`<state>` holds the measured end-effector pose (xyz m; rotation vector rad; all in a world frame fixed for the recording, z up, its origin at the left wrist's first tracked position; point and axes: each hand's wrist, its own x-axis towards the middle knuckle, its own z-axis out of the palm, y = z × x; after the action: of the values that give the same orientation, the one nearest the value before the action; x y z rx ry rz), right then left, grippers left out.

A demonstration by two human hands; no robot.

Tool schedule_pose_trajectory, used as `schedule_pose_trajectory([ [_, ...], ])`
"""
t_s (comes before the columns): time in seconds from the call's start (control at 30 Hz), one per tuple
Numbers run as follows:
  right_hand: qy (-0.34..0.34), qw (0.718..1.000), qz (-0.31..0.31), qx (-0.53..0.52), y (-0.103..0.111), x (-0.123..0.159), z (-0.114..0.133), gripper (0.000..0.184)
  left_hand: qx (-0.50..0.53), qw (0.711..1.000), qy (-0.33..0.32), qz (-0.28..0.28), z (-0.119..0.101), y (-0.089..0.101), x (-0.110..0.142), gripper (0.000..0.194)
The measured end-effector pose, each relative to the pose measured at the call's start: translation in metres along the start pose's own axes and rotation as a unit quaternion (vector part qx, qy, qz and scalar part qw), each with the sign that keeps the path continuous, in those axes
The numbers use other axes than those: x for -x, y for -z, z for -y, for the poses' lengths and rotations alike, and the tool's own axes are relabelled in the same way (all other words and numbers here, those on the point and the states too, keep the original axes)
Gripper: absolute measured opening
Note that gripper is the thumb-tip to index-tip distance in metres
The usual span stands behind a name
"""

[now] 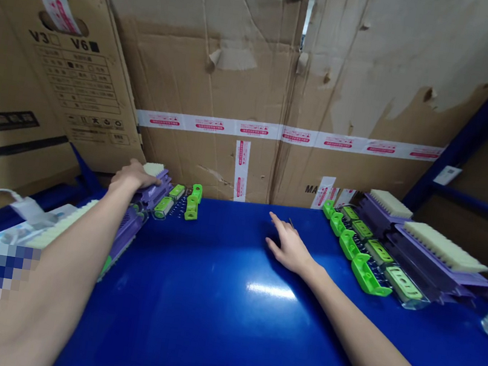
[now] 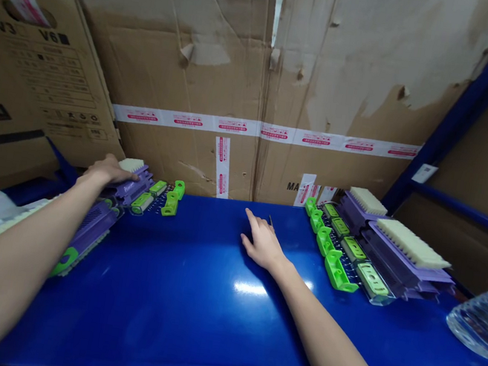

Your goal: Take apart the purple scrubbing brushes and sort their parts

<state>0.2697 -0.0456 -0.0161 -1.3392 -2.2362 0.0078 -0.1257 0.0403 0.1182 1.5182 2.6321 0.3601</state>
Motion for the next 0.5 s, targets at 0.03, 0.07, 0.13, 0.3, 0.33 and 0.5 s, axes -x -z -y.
schedule_pose_trajectory([
  [0.03, 0.000, 1.000, 0.001, 0.000, 0.000, 0.000, 0.000, 0.065, 0.003, 1.000, -0.001, 0.003, -0.001, 0.001, 0.001, 0.084],
  [0.07, 0.000, 1.000, 0.002, 0.001, 0.000, 0.000, 0.000, 0.065, 0.006, 1.000, -0.003, 0.006, -0.001, 0.001, 0.001, 0.085],
  [0.13, -0.002, 1.000, 0.003, 0.003, 0.000, 0.000, 0.000, 0.065, 0.010, 1.000, 0.000, 0.006, -0.001, 0.000, -0.002, 0.088],
  [0.3, -0.005, 1.000, 0.002, -0.005, 0.000, 0.000, 0.000, 0.065, 0.011, 1.000, 0.014, -0.003, 0.001, -0.004, -0.014, 0.092],
  [0.33, -0.005, 1.000, 0.003, -0.006, 0.000, 0.000, 0.000, 0.065, 0.011, 1.000, 0.011, -0.006, 0.002, -0.006, -0.017, 0.091],
  [0.5, -0.005, 1.000, 0.007, -0.002, 0.001, 0.000, 0.001, 0.065, 0.008, 1.000, -0.003, -0.022, 0.008, -0.012, -0.027, 0.089],
])
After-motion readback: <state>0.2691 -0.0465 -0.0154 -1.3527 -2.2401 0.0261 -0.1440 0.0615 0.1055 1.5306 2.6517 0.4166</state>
